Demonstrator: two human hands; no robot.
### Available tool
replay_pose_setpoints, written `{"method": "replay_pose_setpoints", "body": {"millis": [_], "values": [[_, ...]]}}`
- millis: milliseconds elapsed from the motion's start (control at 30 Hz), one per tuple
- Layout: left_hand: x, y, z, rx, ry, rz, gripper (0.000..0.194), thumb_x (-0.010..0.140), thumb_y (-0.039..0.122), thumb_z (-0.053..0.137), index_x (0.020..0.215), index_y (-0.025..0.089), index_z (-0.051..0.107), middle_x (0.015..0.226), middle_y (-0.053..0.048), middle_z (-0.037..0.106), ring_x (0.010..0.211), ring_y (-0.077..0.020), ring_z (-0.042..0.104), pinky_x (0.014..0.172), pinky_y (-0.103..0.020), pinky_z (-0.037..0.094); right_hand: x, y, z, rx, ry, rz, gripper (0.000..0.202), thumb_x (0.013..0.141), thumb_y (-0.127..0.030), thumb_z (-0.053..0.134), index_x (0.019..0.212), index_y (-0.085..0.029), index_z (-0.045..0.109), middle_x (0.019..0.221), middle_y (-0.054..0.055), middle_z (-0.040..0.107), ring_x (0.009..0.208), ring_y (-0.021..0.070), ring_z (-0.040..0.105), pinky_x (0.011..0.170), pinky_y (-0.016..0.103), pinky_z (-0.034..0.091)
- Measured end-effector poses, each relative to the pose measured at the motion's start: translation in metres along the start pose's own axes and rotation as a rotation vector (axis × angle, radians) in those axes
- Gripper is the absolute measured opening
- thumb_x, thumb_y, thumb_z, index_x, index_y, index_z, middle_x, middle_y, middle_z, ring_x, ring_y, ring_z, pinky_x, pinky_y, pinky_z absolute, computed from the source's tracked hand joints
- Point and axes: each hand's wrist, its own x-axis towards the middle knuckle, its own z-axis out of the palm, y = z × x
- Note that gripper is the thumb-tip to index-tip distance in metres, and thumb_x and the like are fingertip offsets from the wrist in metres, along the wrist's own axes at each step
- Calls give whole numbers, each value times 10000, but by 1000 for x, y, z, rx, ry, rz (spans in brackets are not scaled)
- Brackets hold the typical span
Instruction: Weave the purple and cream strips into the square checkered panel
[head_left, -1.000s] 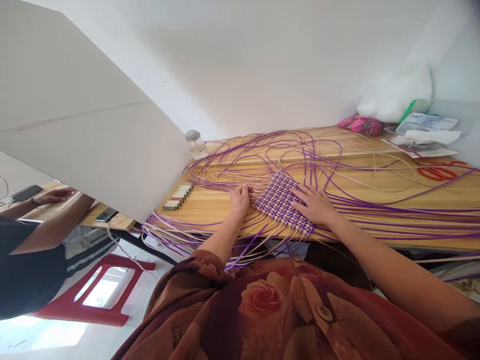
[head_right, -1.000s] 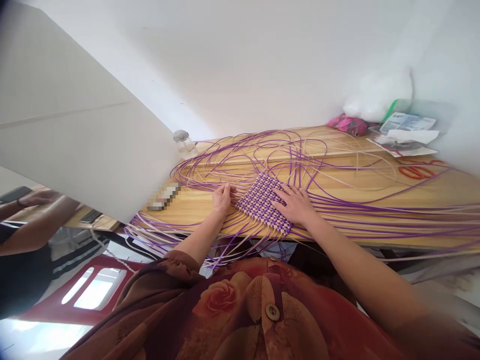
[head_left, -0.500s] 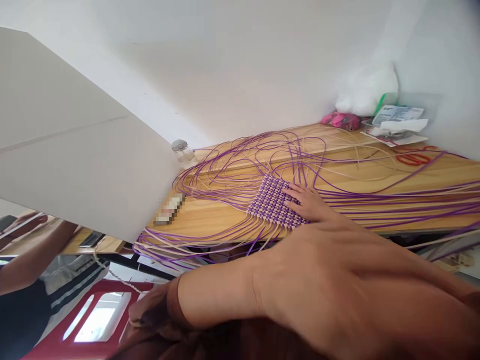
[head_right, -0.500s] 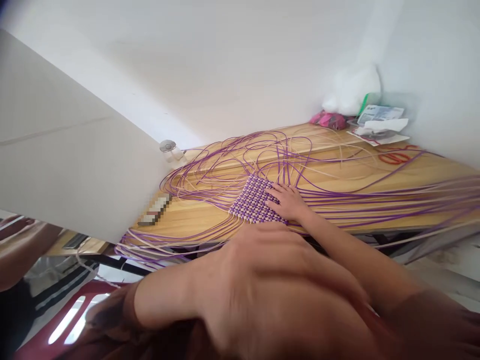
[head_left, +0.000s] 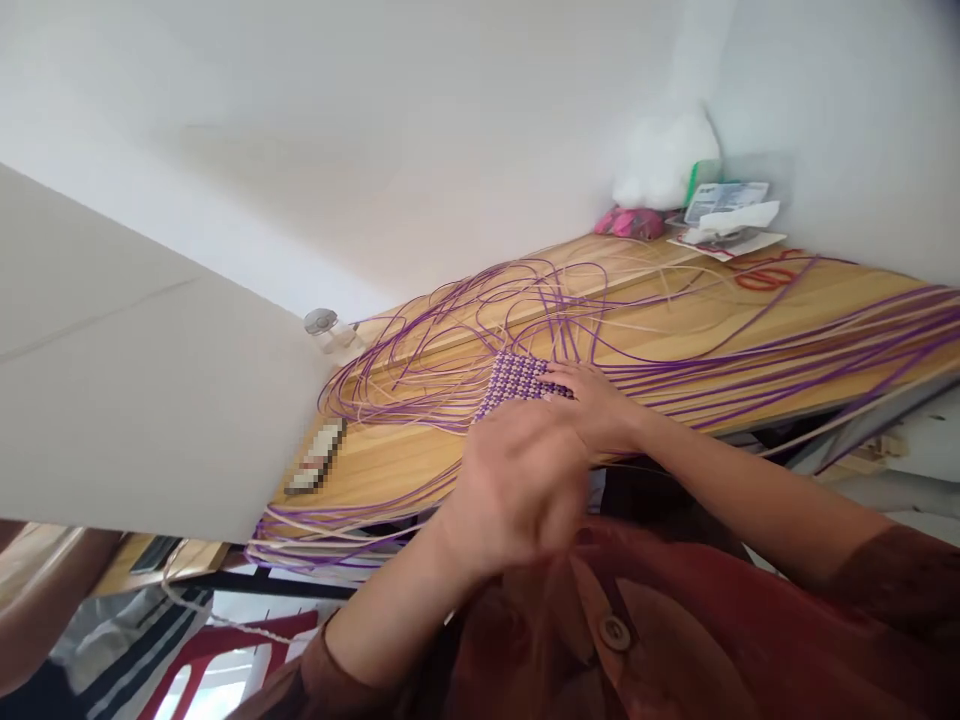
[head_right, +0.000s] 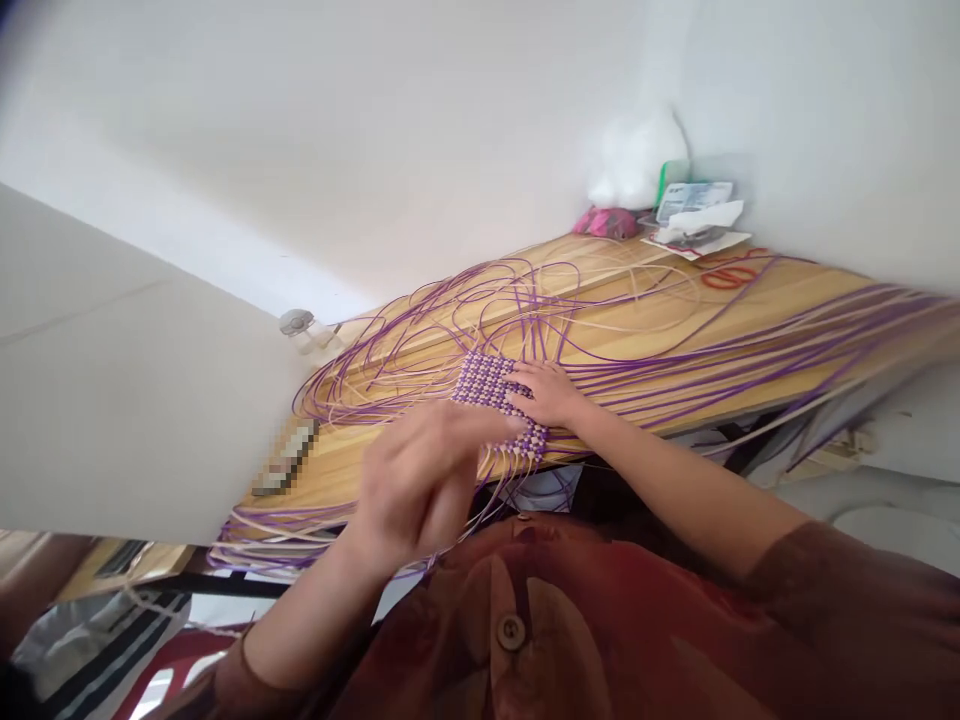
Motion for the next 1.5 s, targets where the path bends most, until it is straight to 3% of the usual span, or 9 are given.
{"method": "replay_pose_setpoints", "body": {"millis": [133,233,367,567,700,900,1000,1133,1500], "values": [[22,-72,11,207,132,-54,296,929,324,504,1174,256,656,1033,-65,737,893,-208,686,834,-353,542,0,0,1,44,34,33,457,930,-463,497,1293,-233,654,1439,95,549,1367,300,466,1128,519,344],[17,-132,22,315,142,-134,240,922,366,527,1072,240,667,1019,-78,726,935,-229,670,846,-376,539,1,1,2,75,62,26,438,924,-470,515,1255,-235,681,1416,91,571,1329,292,506,1115,496,369],[2,-169,34,305,227,-43,159,909,305,560,987,215,665,975,-72,697,962,-225,633,901,-399,515,1,6,3,128,102,18,360,894,-379,573,1168,-202,727,1360,103,616,1278,285,557,1103,464,396],[-2,-169,38,305,255,-7,155,917,255,558,1025,212,662,998,-64,689,974,-207,618,899,-377,509,3,13,7,214,198,11,249,887,-239,545,1004,-196,761,1146,64,728,1121,222,652,1019,370,480],[-2,-164,36,378,270,-23,204,899,344,605,1045,211,652,1059,-81,678,1038,-228,605,952,-399,486,3,13,6,239,219,6,230,870,-225,555,971,-199,760,1112,56,736,1070,218,668,985,360,497],[1,-156,37,466,129,-153,905,699,652,725,1437,218,430,1436,-130,524,1335,-312,459,1118,-473,352,3,14,3,226,262,136,249,888,-240,508,950,-196,746,1098,52,733,1050,194,661,985,330,486],[3,-155,37,512,67,-240,1061,656,714,713,1510,218,325,1507,-153,459,1396,-342,403,1142,-507,290,4,17,2,180,298,295,304,876,-294,523,1072,-160,713,1173,106,699,1124,266,620,1022,429,452],[4,-157,38,485,34,-257,1107,644,737,703,1519,189,303,1487,-174,482,1375,-335,441,1149,-496,275,4,17,3,139,257,413,404,857,-385,555,1185,-179,669,1201,126,684,1156,345,590,1014,545,419],[4,-149,38,474,52,-255,1050,685,748,651,1517,205,313,1478,-157,487,1368,-322,443,1153,-491,285,4,13,2,137,224,433,376,869,-405,553,1172,-221,676,1238,79,671,1197,325,554,1040,517,402]]}}
